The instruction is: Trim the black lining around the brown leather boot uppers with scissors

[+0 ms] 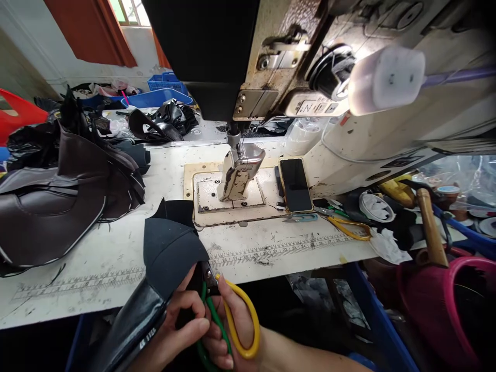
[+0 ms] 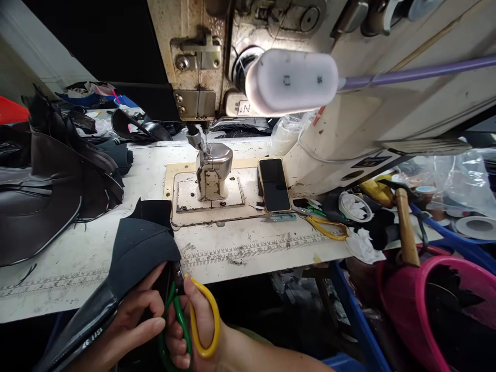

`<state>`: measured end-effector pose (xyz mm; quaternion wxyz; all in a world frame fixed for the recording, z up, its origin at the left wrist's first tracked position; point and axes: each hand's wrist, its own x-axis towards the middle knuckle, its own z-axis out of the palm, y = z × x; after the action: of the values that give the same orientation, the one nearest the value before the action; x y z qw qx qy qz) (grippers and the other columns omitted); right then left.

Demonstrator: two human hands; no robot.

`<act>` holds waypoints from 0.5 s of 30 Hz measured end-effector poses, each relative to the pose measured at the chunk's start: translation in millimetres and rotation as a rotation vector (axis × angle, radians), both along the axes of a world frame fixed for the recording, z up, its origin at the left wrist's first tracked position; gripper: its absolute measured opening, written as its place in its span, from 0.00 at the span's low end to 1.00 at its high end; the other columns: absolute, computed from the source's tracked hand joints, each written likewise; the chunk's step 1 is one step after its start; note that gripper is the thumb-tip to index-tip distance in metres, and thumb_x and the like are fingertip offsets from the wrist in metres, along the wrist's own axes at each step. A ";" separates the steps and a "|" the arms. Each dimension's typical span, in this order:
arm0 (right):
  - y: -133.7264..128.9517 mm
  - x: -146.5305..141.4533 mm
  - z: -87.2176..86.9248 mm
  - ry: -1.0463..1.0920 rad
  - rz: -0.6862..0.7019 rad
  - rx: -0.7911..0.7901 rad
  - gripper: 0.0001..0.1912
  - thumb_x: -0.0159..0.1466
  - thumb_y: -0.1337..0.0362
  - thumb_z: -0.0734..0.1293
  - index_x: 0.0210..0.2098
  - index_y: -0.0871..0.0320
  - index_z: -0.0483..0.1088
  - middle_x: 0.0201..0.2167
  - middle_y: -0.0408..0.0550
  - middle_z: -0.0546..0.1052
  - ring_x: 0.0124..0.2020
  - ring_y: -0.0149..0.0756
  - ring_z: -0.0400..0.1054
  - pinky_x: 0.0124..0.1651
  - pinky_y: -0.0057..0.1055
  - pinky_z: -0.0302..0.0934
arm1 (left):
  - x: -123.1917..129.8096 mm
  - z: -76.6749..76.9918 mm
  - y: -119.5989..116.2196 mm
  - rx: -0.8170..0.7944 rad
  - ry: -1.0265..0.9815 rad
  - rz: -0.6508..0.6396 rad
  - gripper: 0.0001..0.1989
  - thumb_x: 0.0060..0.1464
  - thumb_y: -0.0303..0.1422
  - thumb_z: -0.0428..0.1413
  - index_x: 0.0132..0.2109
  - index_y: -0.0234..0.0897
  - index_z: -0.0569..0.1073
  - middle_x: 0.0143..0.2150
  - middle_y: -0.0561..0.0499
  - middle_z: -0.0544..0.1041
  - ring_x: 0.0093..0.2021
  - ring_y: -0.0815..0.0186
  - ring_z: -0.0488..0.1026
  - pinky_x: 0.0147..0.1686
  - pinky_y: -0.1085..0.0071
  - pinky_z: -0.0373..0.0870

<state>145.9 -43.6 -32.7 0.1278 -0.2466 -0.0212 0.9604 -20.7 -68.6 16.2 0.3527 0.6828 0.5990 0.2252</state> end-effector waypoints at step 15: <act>0.0 -2.9 -7.9 -0.020 0.055 0.027 0.40 0.61 0.30 0.49 0.19 0.59 0.65 0.09 0.37 0.58 0.08 0.25 0.49 0.08 0.20 0.48 | -84.8 -1.5 -1.0 0.241 0.541 0.326 0.17 0.56 0.43 0.52 0.45 0.37 0.76 0.46 0.41 0.77 0.41 0.52 0.76 0.41 0.55 0.76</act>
<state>143.0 -43.6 -40.5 0.1047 -0.2538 -0.0424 0.9607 -105.4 -69.6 14.7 0.0571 0.6498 0.7413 0.1581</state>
